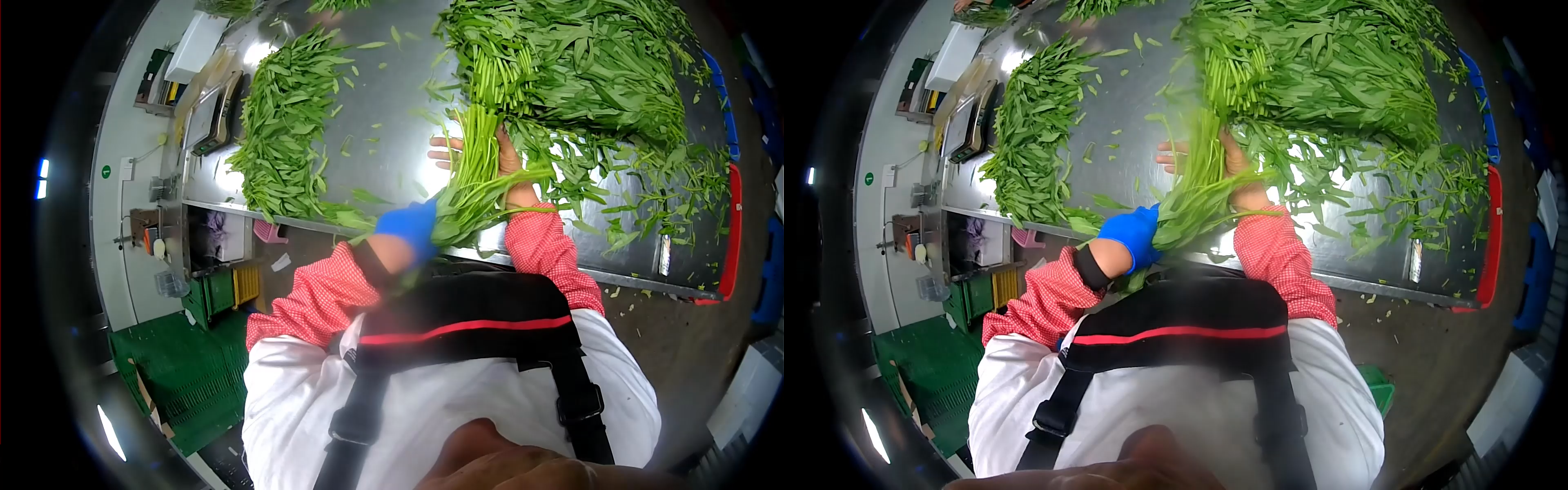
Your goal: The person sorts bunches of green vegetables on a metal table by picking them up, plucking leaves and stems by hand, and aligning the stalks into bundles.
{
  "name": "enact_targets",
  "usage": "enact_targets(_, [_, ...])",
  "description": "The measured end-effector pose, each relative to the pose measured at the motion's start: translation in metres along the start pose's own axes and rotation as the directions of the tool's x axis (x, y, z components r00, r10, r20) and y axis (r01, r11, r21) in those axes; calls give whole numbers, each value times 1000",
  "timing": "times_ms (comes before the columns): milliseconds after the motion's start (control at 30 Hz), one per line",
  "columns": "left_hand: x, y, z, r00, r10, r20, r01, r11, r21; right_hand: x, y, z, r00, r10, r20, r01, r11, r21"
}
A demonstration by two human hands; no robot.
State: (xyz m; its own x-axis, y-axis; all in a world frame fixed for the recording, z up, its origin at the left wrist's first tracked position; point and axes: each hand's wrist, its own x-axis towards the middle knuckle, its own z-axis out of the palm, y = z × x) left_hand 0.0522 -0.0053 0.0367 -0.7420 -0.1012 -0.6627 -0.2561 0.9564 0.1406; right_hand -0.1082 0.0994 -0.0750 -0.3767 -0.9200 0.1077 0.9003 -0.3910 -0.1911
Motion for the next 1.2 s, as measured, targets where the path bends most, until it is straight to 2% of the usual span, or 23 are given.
enact_targets(33, [1, -2, -2, 999, 14, 38, -15, 1000, 17, -2, 2, 0, 1000, -7, -22, 8, 1000, 31])
enact_targets(67, [2, -2, -5, 997, 47, 64, -43, 997, -67, -2, 0, -5, 998, -7, 57, 4, 999, 47])
enact_targets(133, [4, -5, -15, 987, 118, 106, -92, 969, -228, -3, -6, -20, 997, -51, -57, 53, 998, 32])
enact_targets(200, [27, -38, 15, 992, 123, 23, -93, 850, -519, 1, -15, -20, 987, -102, -121, 97, 994, -42])
enact_targets(233, [29, -38, 11, 993, 120, -17, -103, 756, -646, 2, -15, -22, 980, -114, -164, 113, 993, -17])
enact_targets(267, [31, -37, 6, 988, 153, -3, -112, 709, -696, 1, -13, -27, 970, -125, -209, 129, 992, 6])
enact_targets(367, [39, -50, 20, 884, 252, -393, -393, 857, -334, -1, -10, -40, 949, -155, -273, 156, 988, -16])
enact_targets(467, [34, -44, 1, 880, 318, -352, -452, 790, -415, -4, -8, -39, 919, -176, -353, 143, 983, -116])
enact_targets(500, [36, -43, -2, 885, 281, -371, -459, 660, -595, -4, -8, -37, 922, -183, -342, 139, 979, -147])
enact_targets(567, [41, -41, -7, 901, 203, -384, -431, 303, -850, -4, -8, -32, 927, -197, -319, 134, 968, -210])
enact_targets(600, [43, -36, -8, 851, 138, -507, -522, 327, -788, -4, -9, -28, 919, -200, -341, 131, 968, -216])
enact_targets(667, [47, -18, 0, 775, 120, -620, -513, 692, -508, -3, -8, -22, 900, -204, -387, 121, 966, -227])
enact_targets(700, [47, -7, 6, 728, 130, -673, -453, 828, -330, 0, -7, -21, 886, -226, -404, 122, 956, -269])
enact_targets(733, [46, 9, 19, 747, 101, -657, -258, 955, -146, 3, -5, -20, 874, -246, -420, 117, 944, -309])
enact_targets(767, [46, 22, 24, 778, 56, -626, -167, 979, -120, 7, -4, -19, 862, -267, -431, 113, 930, -350])
enact_targets(833, [69, 20, 42, 652, -13, -758, -204, 960, -192, 11, 0, -10, 871, -307, -383, 99, 874, -476])
enact_targets(867, [81, 11, 48, 714, -119, -690, -275, 859, -432, 12, 2, -8, 878, -317, -359, 94, 849, -520])
enact_targets(900, [94, 0, 48, 778, -200, -595, -315, 695, -646, 12, 4, -5, 885, -324, -334, 88, 822, -562])
enact_targets(933, [104, -9, 47, 841, -251, -480, -323, 480, -816, 11, 3, 0, 905, -237, -352, 36, 870, -492])
enact_targets(1033, [104, -35, 31, 886, 15, -464, -456, 216, -863, -1, 2, 18, 944, -175, -278, 26, 884, -467])
enact_targets(1067, [91, -36, 19, 917, 84, -390, -398, 203, -894, -1, 0, -2, 991, -76, -114, 19, 900, -435])
enact_targets(1167, [79, -44, 10, 960, 174, -222, -246, 137, -959, -6, 1, 10, 998, -8, -56, -32, 730, -683])
enact_targets(1200, [82, -45, 12, 941, 177, -288, -330, 294, -897, -3, -5, 41, 970, 52, -236, -206, 685, -699])
